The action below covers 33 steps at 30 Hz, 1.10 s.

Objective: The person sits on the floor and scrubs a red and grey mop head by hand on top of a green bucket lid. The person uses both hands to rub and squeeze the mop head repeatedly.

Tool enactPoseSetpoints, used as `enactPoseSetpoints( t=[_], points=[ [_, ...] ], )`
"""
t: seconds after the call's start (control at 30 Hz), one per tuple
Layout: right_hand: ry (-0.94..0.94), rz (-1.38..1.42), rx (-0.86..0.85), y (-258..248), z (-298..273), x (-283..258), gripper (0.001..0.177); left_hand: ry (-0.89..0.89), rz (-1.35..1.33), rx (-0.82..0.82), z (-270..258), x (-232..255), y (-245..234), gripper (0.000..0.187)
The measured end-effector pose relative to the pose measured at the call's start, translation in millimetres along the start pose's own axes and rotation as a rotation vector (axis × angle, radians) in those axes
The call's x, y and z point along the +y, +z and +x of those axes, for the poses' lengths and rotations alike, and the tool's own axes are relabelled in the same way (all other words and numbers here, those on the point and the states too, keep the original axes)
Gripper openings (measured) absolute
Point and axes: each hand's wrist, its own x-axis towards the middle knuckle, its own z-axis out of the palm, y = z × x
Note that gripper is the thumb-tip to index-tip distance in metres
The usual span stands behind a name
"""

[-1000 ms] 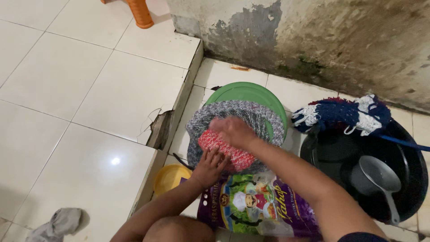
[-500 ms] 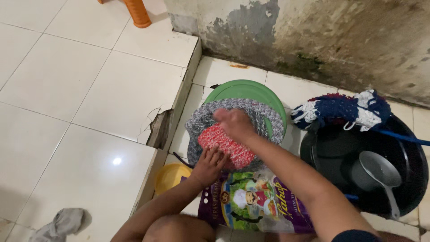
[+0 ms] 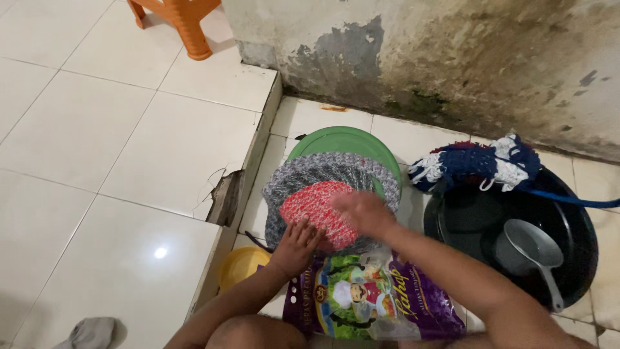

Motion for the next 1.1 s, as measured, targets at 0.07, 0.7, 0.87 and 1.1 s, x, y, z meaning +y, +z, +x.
enactPoseSetpoints(
  t=[0.07, 0.7, 0.87, 1.1],
  points=[
    [0.217, -0.291, 0.168, -21.4, 1.2, 21.7, 0.050, 0.010, -0.028, 0.043, -0.3, 1.8, -2.1, 0.078],
    [0.729, 0.044, 0.509, -49.2, -8.8, 9.9, 0.036, 0.012, 0.033, 0.061, 2.0, 3.8, -0.1, 0.077],
    [0.136, -0.228, 0.020, 20.4, 1.9, -58.8, 0.048, 0.004, 0.004, 0.027, 3.0, 2.6, 1.4, 0.070],
    [0.573, -0.166, 0.033, -33.2, 30.2, -3.3, 0.037, 0.017, 0.032, 0.086, 1.1, 3.5, -3.7, 0.073]
  ],
)
